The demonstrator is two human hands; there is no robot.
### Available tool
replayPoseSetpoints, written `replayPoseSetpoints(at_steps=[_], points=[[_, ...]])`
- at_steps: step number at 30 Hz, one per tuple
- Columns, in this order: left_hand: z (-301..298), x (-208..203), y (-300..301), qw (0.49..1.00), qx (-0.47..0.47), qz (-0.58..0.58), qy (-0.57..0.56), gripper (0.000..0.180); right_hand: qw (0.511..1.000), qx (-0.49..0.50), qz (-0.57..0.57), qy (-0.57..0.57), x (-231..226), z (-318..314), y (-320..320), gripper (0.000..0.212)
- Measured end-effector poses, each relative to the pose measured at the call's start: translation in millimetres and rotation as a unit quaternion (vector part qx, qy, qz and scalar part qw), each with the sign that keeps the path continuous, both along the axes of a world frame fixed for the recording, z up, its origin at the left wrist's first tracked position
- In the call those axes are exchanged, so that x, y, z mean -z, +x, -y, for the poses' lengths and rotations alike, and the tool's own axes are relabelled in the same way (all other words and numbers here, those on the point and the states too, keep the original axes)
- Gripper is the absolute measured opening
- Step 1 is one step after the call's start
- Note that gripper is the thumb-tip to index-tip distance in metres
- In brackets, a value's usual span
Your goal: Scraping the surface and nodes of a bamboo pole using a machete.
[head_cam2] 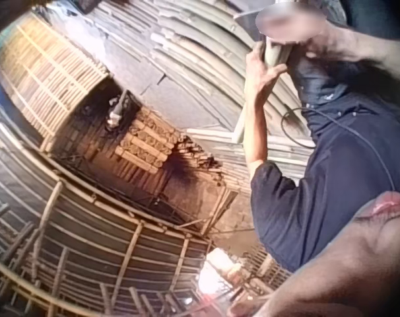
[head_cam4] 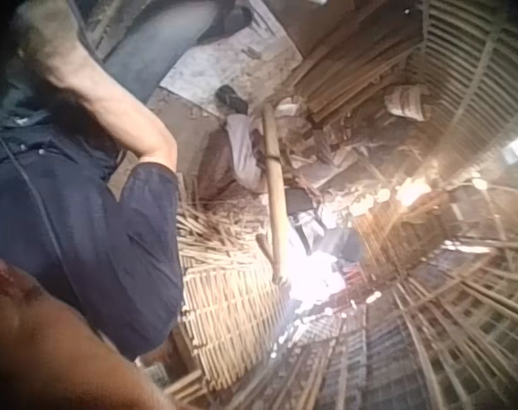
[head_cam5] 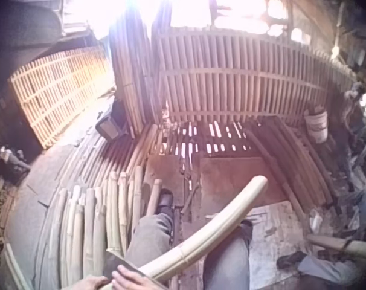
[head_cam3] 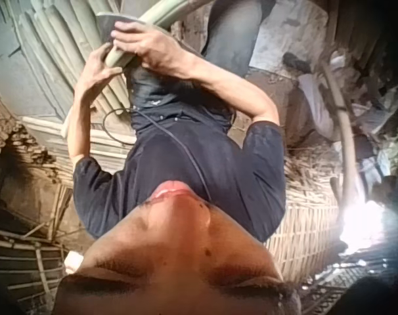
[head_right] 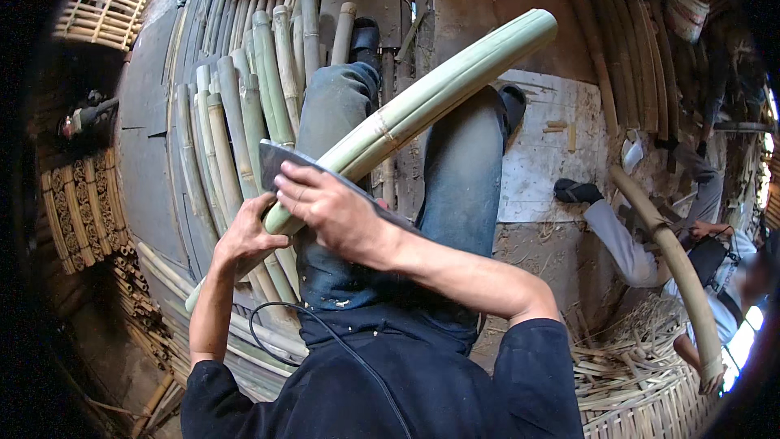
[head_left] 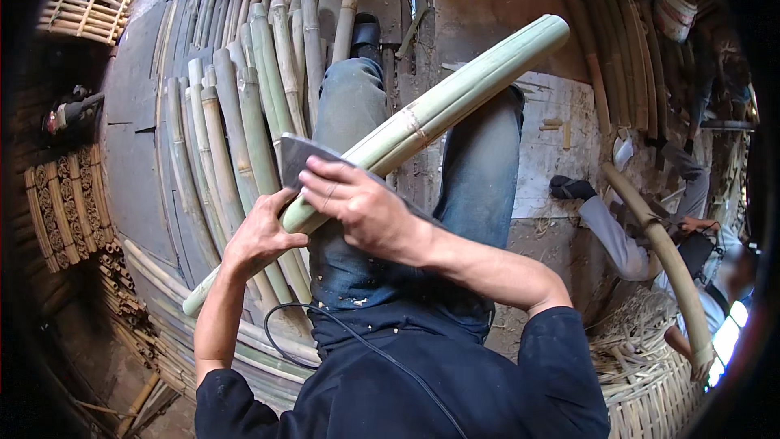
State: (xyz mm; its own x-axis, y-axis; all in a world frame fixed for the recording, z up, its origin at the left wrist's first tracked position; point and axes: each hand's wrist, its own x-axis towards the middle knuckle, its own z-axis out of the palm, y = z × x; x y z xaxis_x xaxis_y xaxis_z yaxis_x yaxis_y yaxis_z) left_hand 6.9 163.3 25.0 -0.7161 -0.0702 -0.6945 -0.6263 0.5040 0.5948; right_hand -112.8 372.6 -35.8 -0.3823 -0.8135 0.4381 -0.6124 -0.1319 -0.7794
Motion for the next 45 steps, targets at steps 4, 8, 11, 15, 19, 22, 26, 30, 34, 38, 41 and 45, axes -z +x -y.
replayPoseSetpoints(at_steps=[4, 8, 11, 15, 19, 22, 26, 30, 34, 38, 41, 45], points=[[1.9, -2.3, 8.5, 0.997, -0.014, -0.069, 0.015, 0.101, 0.975, 0.216, 0.001, 0.053, 6.0, -32.9, -92.4, 0.054], [-10.3, -4.3, -4.1, 0.995, -0.013, -0.096, 0.012, 0.1, 0.968, 0.246, 0.052, 0.026, -7.3, -43.0, -80.7, 0.057], [-8.0, -0.9, -13.8, 0.997, -0.013, -0.072, 0.04, 0.101, 0.996, 0.052, 0.075, -0.025, -10.7, -15.8, -11.6, 0.056], [8.4, 13.4, 4.4, 1.0, 0.012, 0.017, 0.018, 0.109, 0.995, 0.081, 0.053, -0.019, -3.4, -17.9, -9.3, 0.061], [13.0, 16.8, 11.1, 0.997, -0.007, -0.058, 0.056, 0.111, 0.954, 0.295, 0.035, 0.045, -0.6, -60.9, -92.8, 0.065], [9.4, 16.9, 2.5, 0.995, -0.003, -0.078, 0.062, 0.113, 0.961, 0.262, 0.088, 0.012, -8.4, -56.5, -75.7, 0.068], [14.4, 14.5, -4.9, 0.998, 0.045, 0.032, 0.01, 0.108, 0.995, 0.069, 0.074, -0.025, -7.3, -13.8, 6.0, 0.069], [29.7, 29.6, 18.5, 0.998, 0.015, -0.032, 0.053, 0.112, 0.993, 0.117, 0.011, -0.02, -5.3, -28.5, -31.5, 0.064], [19.0, 18.2, 9.9, 0.995, -0.008, -0.054, 0.08, 0.12, 0.947, 0.317, 0.031, 0.036, -5.6, -52.4, -81.3, 0.061], [12.8, 23.2, 1.8, 0.992, 0.001, -0.081, 0.101, 0.115, 0.984, 0.143, 0.096, -0.035, -14.7, -28.6, -18.9, 0.057], [1.6, 12.1, 12.9, 0.995, 0.041, -0.041, -0.083, 0.098, 0.995, 0.069, 0.073, -0.02, -8.4, -10.8, 19.9, 0.055], [-11.2, 0.7, 27.6, 0.983, 0.026, -0.162, -0.079, 0.106, 0.966, 0.255, -0.043, -0.02, -1.9, -41.4, -55.1, 0.053]])
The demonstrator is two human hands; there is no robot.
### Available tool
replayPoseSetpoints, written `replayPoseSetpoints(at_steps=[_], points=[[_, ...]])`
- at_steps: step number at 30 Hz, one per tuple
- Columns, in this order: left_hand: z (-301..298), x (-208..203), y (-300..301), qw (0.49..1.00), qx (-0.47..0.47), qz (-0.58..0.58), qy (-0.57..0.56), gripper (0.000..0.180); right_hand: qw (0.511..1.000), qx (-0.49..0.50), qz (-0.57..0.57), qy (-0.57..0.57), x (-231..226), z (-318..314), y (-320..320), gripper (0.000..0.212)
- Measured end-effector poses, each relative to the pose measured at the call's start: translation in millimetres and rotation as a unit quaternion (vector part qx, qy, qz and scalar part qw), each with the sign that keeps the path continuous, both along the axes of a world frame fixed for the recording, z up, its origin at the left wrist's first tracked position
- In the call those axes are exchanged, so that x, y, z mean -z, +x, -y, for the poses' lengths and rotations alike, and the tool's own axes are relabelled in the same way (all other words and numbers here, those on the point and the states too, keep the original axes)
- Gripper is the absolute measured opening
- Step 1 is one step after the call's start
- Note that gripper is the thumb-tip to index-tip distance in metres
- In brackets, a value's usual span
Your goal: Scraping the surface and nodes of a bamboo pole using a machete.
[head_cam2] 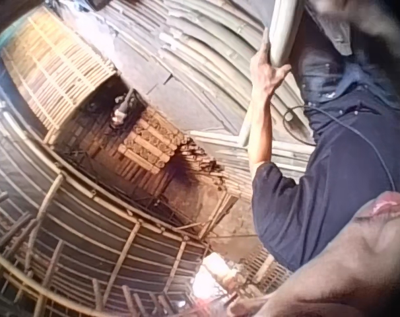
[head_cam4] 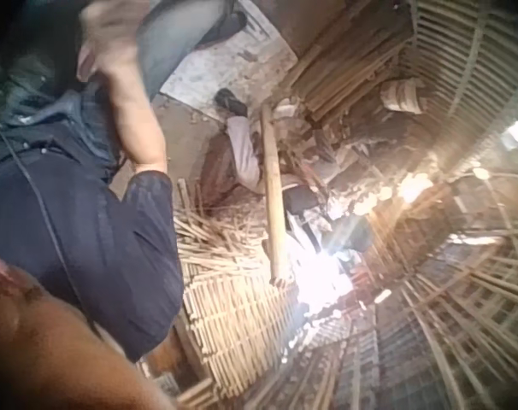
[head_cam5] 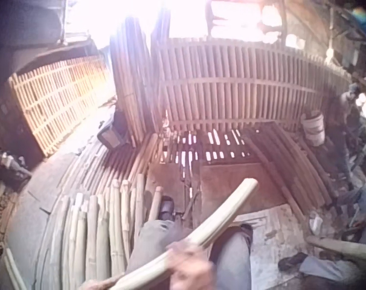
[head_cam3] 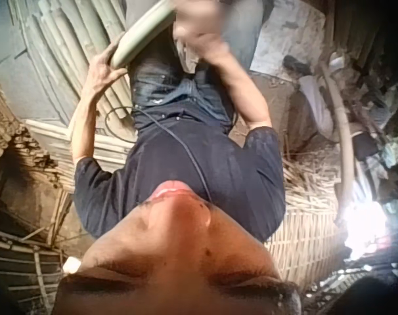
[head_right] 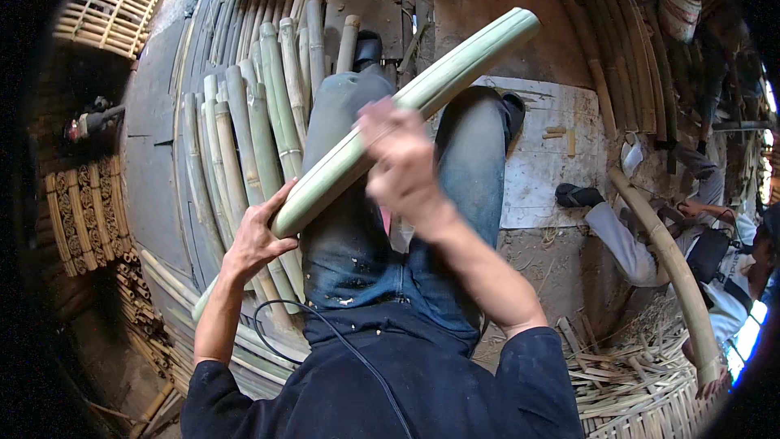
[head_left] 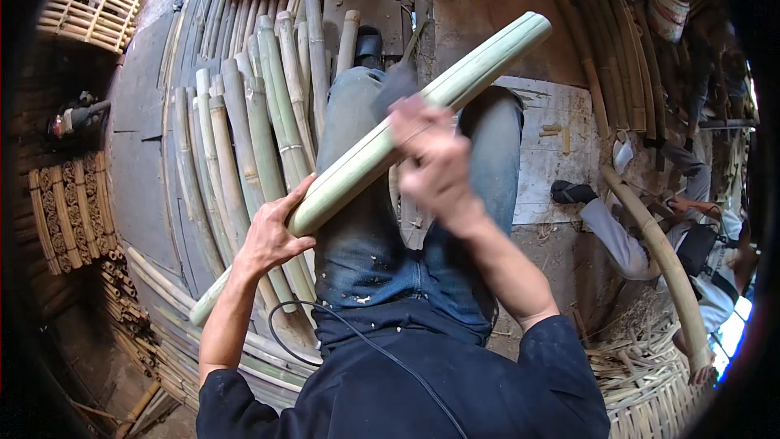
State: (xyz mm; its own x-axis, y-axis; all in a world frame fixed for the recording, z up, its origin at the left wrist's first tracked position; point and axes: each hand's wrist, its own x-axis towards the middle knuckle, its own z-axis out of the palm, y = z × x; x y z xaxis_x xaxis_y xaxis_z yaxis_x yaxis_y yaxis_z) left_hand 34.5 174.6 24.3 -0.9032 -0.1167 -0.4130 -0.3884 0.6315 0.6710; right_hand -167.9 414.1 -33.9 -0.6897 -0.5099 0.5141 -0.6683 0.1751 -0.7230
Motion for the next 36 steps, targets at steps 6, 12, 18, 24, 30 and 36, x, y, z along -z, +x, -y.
replayPoseSetpoints(at_steps=[6, 12, 18, 24, 30, 36], points=[[-12.6, 2.3, -9.9, 0.998, 0.026, 0.003, -0.058, 0.111, 0.996, -0.025, 0.09, 0.001, -16.6, -2.3, 1.9, 0.063], [-14.6, 12.0, 11.7, 0.985, 0.042, -0.043, -0.16, 0.115, 0.988, -0.137, 0.073, -0.001, -2.8, 17.5, 41.6, 0.063], [-37.4, -0.7, 9.6, 0.974, 0.015, -0.013, -0.225, 0.112, 0.989, 0.053, 0.141, 0.008, -7.4, -22.7, -33.6, 0.063], [-49.0, 23.1, 28.7, 0.934, 0.044, -0.16, -0.318, 0.099, 0.977, -0.183, 0.109, -0.004, -5.8, 16.9, 57.7, 0.064], [-48.8, 26.5, 41.3, 0.911, 0.056, -0.189, -0.362, 0.097, 0.993, 0.089, 0.063, 0.043, -4.9, -26.5, -50.2, 0.06], [-50.5, 32.9, 35.7, 0.902, 0.068, -0.204, -0.375, 0.096, 0.978, -0.146, 0.146, -0.036, -4.9, 12.1, 44.7, 0.06]])
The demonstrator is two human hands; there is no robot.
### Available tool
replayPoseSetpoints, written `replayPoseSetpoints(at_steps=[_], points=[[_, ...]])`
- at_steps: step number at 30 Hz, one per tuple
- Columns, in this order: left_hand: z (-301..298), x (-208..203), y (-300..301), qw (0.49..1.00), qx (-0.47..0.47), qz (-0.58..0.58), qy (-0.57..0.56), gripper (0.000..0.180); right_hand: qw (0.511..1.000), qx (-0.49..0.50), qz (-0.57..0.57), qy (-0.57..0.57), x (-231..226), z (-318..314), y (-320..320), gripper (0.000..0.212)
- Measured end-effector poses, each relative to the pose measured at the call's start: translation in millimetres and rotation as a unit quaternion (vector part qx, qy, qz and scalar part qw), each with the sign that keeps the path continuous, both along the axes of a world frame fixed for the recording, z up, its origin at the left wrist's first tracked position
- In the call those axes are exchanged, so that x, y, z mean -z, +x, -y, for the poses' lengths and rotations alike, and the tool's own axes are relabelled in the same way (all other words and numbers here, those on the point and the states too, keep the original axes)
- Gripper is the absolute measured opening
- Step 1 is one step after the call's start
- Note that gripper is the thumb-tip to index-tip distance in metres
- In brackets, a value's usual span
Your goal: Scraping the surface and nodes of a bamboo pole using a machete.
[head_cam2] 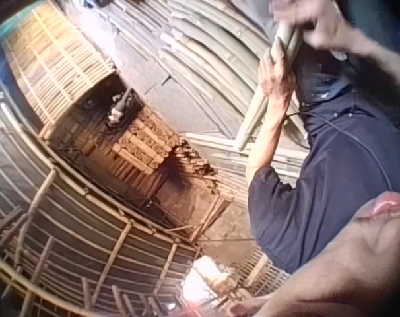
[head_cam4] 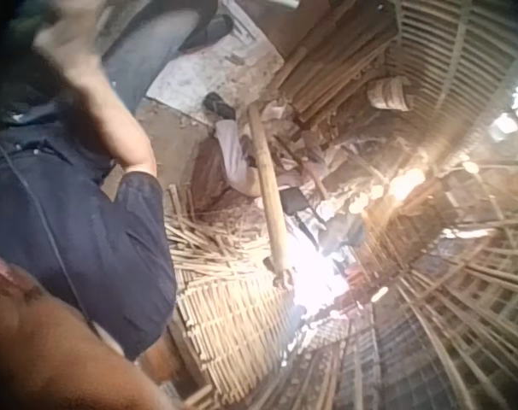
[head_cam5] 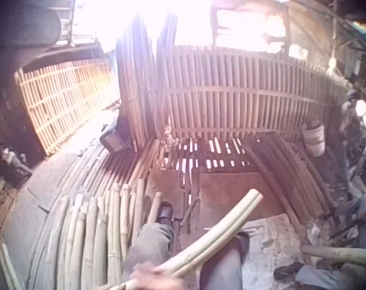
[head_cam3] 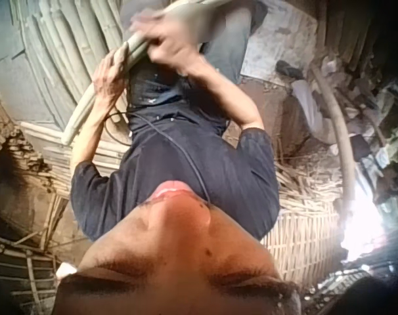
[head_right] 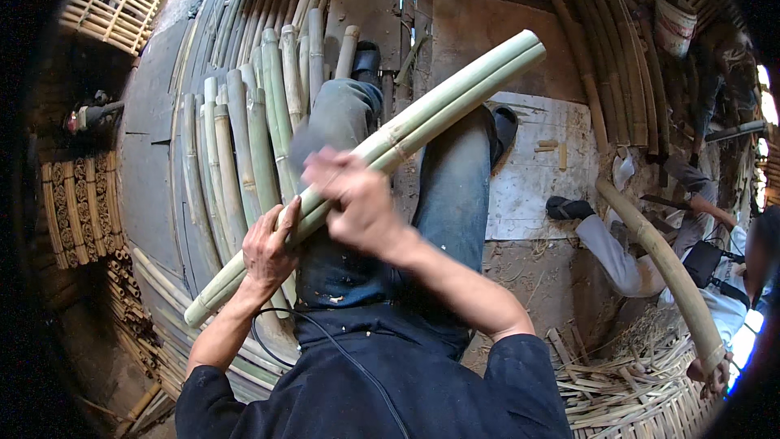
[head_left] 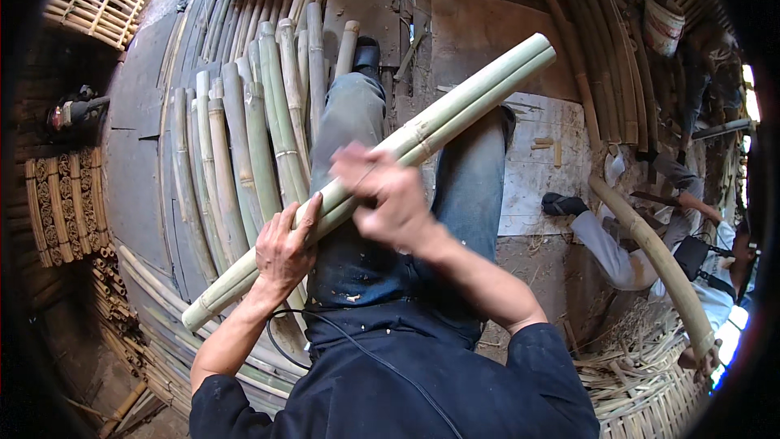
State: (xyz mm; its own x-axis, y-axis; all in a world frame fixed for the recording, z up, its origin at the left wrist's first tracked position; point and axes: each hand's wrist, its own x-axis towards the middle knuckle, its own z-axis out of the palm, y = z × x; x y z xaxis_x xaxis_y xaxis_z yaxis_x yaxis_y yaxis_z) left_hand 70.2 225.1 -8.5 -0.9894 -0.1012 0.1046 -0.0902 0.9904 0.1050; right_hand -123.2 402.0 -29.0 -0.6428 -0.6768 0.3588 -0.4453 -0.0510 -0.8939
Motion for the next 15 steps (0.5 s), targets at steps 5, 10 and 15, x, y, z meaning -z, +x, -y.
replayPoseSetpoints(at_steps=[5, 10, 15], points=[[8.1, -5.5, 8.6, 0.999, -0.005, 0.011, 0.041, 0.096, 0.997, 0.045, -0.066, 0.007, -5.0, -6.1, -8.8, 0.061], [3.0, -2.7, 4.0, 1.0, -0.024, -0.014, 0.014, 0.095, 0.965, 0.248, -0.019, 0.082, -10.1, -54.7, -100.9, 0.058], [4.1, 1.0, -1.3, 1.0, 0.004, -0.005, 0.004, 0.091, 1.0, -0.019, 0.014, 0.016, -7.9, -7.8, -7.0, 0.062]])
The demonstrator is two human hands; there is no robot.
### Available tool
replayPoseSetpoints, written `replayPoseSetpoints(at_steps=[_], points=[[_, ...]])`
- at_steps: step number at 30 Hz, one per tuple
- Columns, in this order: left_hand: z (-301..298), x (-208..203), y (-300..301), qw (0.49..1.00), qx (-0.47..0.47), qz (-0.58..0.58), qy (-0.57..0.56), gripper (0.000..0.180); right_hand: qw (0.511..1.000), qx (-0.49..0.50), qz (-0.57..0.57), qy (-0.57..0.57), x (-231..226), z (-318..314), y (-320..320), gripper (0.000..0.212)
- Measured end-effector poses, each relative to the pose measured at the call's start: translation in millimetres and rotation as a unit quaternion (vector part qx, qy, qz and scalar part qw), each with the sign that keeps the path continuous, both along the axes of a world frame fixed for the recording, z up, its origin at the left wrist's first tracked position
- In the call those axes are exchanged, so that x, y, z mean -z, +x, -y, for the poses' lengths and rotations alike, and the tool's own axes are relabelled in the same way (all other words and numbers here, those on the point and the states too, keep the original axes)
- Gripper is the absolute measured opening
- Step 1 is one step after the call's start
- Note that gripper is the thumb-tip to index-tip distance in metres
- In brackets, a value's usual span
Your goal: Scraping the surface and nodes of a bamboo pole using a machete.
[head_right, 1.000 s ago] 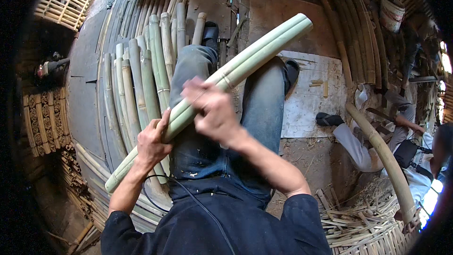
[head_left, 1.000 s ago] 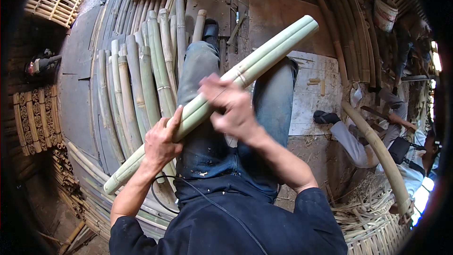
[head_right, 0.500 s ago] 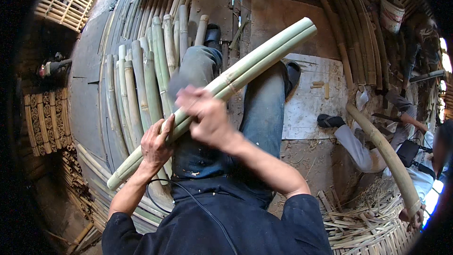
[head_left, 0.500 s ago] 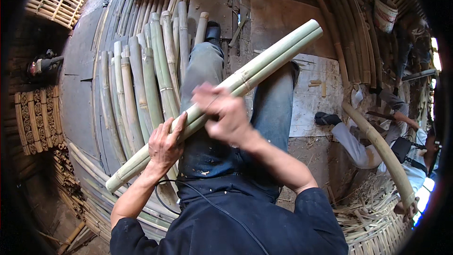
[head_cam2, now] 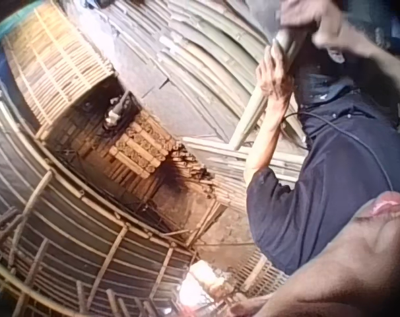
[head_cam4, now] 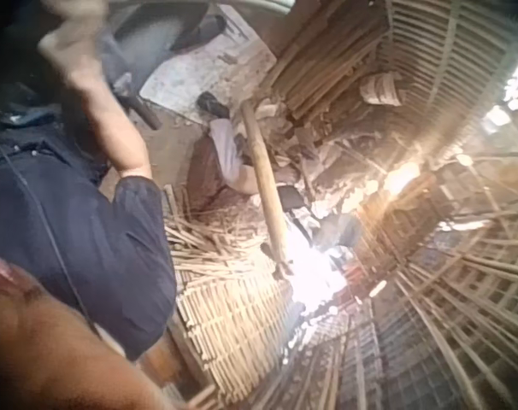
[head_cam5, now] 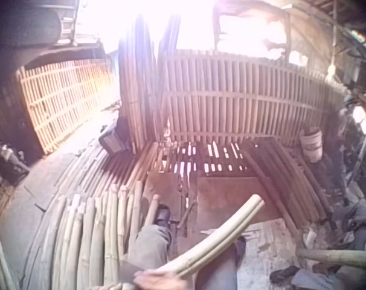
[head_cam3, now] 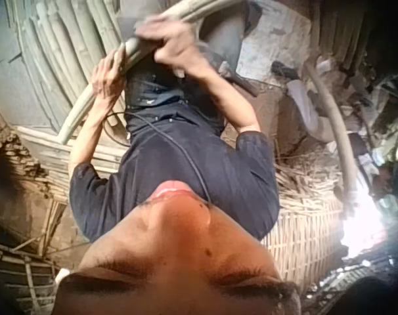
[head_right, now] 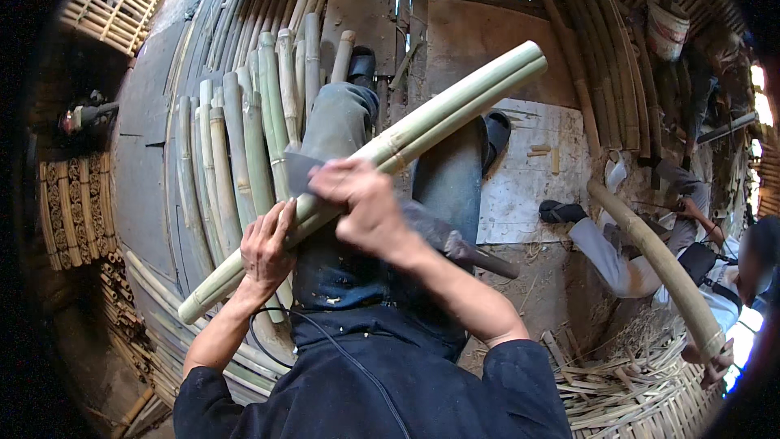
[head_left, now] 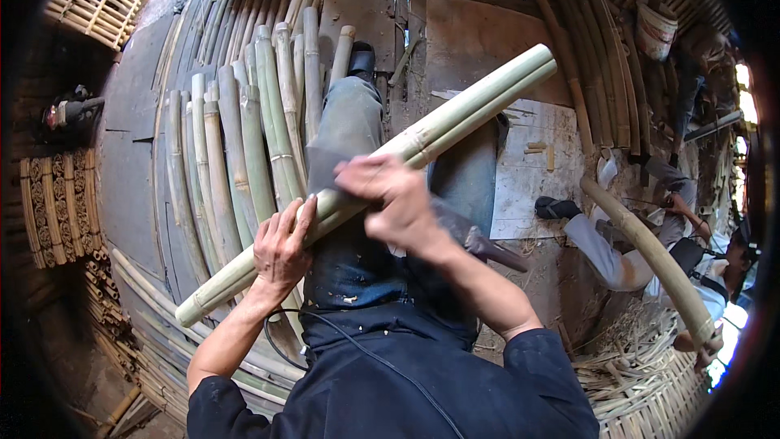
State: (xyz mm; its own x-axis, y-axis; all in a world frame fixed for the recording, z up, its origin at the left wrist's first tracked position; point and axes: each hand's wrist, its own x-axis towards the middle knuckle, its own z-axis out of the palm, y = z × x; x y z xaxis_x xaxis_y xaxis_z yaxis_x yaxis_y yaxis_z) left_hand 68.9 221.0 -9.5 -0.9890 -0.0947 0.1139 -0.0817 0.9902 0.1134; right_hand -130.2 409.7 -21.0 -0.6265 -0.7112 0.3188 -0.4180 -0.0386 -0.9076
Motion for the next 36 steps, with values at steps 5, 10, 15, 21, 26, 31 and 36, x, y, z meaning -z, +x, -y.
replayPoseSetpoints(at_steps=[5, 10, 15, 21, 26, 31, 36], points=[[3.7, 6.9, 1.1, 0.999, 0.017, -0.01, 0.033, 0.097, 0.999, 0.0, -0.044, 0.022, 0.6, 3.0, 22.5, 0.06], [20.2, -10.2, 20.5, 0.991, -0.069, 0.048, 0.1, 0.106, 0.986, 0.156, -0.052, -0.012, 6.3, 9.3, -6.2, 0.059], [61.1, -6.8, 66.6, 0.969, -0.183, 0.138, 0.088, 0.068, 0.984, 0.17, -0.047, -0.007, 2.0, -4.6, -9.8, 0.051], [82.1, 5.1, 100.0, 0.916, -0.258, 0.175, 0.251, 0.062, 0.983, 0.148, -0.005, -0.106, -26.0, -14.2, 0.4, 0.072], [62.3, 32.6, 66.1, 0.896, -0.387, 0.075, 0.205, 0.063, 0.979, 0.156, 0.107, -0.082, -26.4, -48.7, -36.5, 0.071], [205.0, 162.2, 128.0, 0.917, -0.126, 0.356, -0.126, 0.079, 0.976, 0.123, 0.179, -0.017, 7.1, -15.4, -57.4, 0.066], [130.6, 183.4, 61.7, 0.918, -0.33, 0.219, 0.006, 0.073, 0.939, 0.09, 0.293, 0.158, 92.5, -27.6, -73.7, 0.061]])
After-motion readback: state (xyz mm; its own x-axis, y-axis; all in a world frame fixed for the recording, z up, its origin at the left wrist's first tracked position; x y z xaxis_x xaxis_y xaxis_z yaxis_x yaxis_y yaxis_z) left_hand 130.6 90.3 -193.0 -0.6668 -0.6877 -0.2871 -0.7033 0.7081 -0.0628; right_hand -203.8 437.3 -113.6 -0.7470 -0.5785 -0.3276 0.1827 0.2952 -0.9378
